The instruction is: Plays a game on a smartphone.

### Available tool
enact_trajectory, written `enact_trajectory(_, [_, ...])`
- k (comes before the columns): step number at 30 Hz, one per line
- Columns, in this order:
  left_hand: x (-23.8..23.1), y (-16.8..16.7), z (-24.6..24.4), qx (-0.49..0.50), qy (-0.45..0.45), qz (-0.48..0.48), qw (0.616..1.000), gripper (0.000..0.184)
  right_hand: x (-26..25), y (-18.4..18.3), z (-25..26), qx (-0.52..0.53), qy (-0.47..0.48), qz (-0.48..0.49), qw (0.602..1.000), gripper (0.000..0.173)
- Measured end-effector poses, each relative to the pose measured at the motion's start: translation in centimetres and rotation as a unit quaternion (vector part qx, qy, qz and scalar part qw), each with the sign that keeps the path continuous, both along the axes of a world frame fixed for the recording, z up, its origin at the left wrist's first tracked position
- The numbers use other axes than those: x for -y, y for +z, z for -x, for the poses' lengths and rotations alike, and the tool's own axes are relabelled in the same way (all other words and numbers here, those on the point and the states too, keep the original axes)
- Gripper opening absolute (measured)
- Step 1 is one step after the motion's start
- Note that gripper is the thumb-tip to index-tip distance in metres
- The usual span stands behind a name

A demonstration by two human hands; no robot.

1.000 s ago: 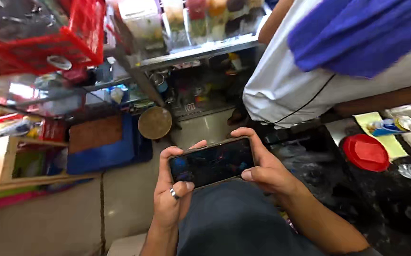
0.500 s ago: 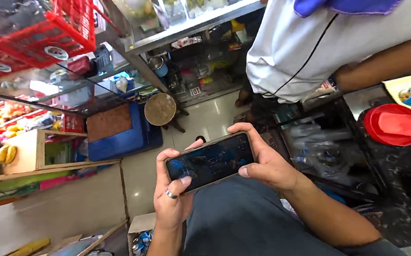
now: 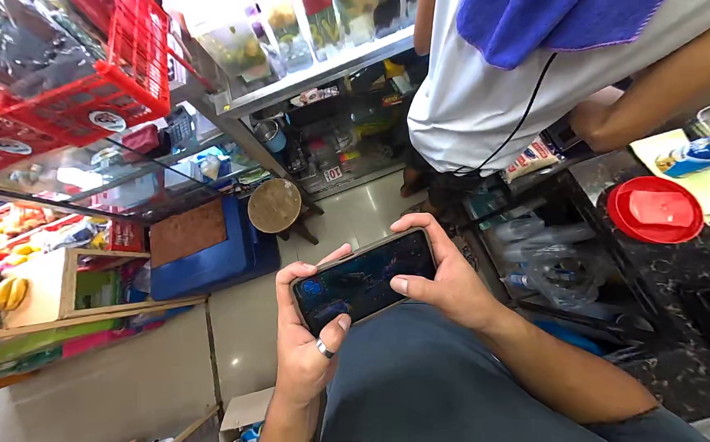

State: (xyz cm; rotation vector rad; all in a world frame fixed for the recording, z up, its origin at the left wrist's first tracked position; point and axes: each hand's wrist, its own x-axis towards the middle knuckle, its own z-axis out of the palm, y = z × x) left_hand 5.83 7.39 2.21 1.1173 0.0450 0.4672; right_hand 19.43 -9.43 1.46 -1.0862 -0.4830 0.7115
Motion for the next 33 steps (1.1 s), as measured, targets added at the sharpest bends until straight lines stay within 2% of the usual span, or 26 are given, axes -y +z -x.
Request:
enact_trajectory(6, [0.2, 0.3, -0.1, 0.02, -0.008, 0.065, 0.998, 0.052, 0.1, 0.3, 0.1, 0.009, -0.001, -0.005, 1.0, 0.06])
enact_trajectory(10, [1.0, 1.0, -0.3, -0.002, 0.046, 0.024, 0.999, 0.041, 0.2, 0.3, 0.1, 0.009, -0.001, -0.017, 1.0, 0.06])
enact_trajectory(15, [1.3, 0.9, -0.4, -0.016, 0.081, -0.03, 0.996, 0.053, 0.3, 0.3, 0.2, 0.013, -0.005, -0.014, 1.0, 0.059])
enact_trajectory(18, [1.0, 0.6, -0.2, -0.007, 0.041, -0.028, 0.999, 0.061, 0.3, 0.4, 0.3, 0.008, -0.014, -0.004, 1.0, 0.06])
enact_trajectory(21, [0.5, 0.4, 0.1, 0.014, -0.011, 0.03, 0.999, 0.058, 0.5, 0.5, 0.2, 0.006, -0.003, -0.009, 1.0, 0.059])
enact_trajectory(24, [0.1, 0.4, 0.1, 0.031, -0.019, 0.095, 0.995, 0.052, 0.8, -0.1, -0.1, -0.018, 0.066, -0.076, 0.995, 0.053])
enact_trajectory(26, [0.1, 0.6, 0.1, 0.02, 0.008, 0.091, 0.996, 0.044, 0.8, -0.3, -0.2, -0.043, 0.096, -0.099, 0.989, 0.047])
enact_trajectory(28, [0.5, 0.7, 0.0, 0.003, 0.045, 0.061, 0.997, 0.039, 0.8, -0.3, -0.2, -0.047, 0.088, -0.086, 0.991, 0.041])
enact_trajectory(31, [0.8, 0.6, 0.1, -0.004, 0.067, 0.025, 0.997, 0.042, 0.7, -0.4, -0.1, -0.041, 0.074, -0.066, 0.994, 0.04])
enact_trajectory(33, [0.5, 0.4, 0.2, 0.002, 0.048, 0.022, 0.999, 0.049, 0.8, -0.5, -0.1, -0.04, 0.079, -0.073, 0.993, 0.043])
